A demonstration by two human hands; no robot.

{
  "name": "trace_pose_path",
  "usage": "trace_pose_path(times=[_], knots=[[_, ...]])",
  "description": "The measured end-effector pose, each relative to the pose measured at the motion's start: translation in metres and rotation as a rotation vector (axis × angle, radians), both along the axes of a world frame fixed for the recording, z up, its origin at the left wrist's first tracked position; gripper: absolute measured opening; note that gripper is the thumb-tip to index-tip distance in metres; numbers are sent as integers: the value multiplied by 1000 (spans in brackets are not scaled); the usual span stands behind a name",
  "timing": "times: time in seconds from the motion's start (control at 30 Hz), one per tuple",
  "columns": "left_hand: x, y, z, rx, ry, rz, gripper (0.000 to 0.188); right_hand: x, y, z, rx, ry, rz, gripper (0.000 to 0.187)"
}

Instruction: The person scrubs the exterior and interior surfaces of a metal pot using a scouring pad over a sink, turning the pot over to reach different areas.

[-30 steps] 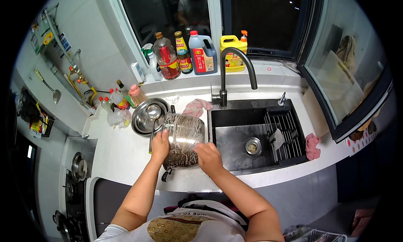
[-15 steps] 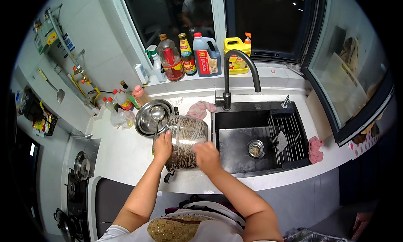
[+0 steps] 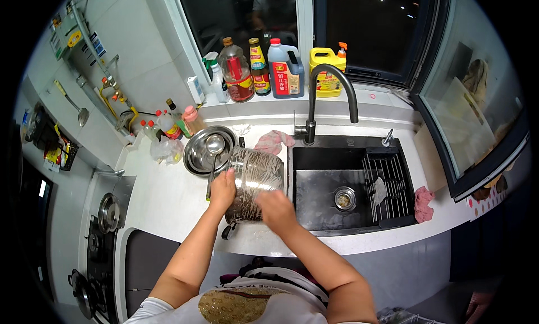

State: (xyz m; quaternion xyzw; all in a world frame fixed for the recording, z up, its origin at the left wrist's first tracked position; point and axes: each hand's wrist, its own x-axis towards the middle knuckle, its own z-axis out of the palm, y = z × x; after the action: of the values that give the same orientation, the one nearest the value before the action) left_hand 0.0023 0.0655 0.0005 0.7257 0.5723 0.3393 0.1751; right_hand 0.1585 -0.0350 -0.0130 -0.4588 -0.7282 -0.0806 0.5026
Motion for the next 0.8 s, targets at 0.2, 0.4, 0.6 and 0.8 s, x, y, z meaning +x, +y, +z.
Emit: trace_pose_path(times=[0.2, 0.4, 0.6, 0.8], knots=[[-1, -1, 0, -24, -26, 12, 48, -15, -19, -21, 17, -221, 161, 16], [-5, -4, 2, -10, -33, -34, 48, 4, 40, 12, 19, 72, -134, 18], [-7, -11, 1, -1, -30, -24, 48, -24, -1, -9, -46, -226, 195, 22], [-9, -13, -5, 29, -42, -47, 47, -10, 61, 18, -20, 46, -25, 21]])
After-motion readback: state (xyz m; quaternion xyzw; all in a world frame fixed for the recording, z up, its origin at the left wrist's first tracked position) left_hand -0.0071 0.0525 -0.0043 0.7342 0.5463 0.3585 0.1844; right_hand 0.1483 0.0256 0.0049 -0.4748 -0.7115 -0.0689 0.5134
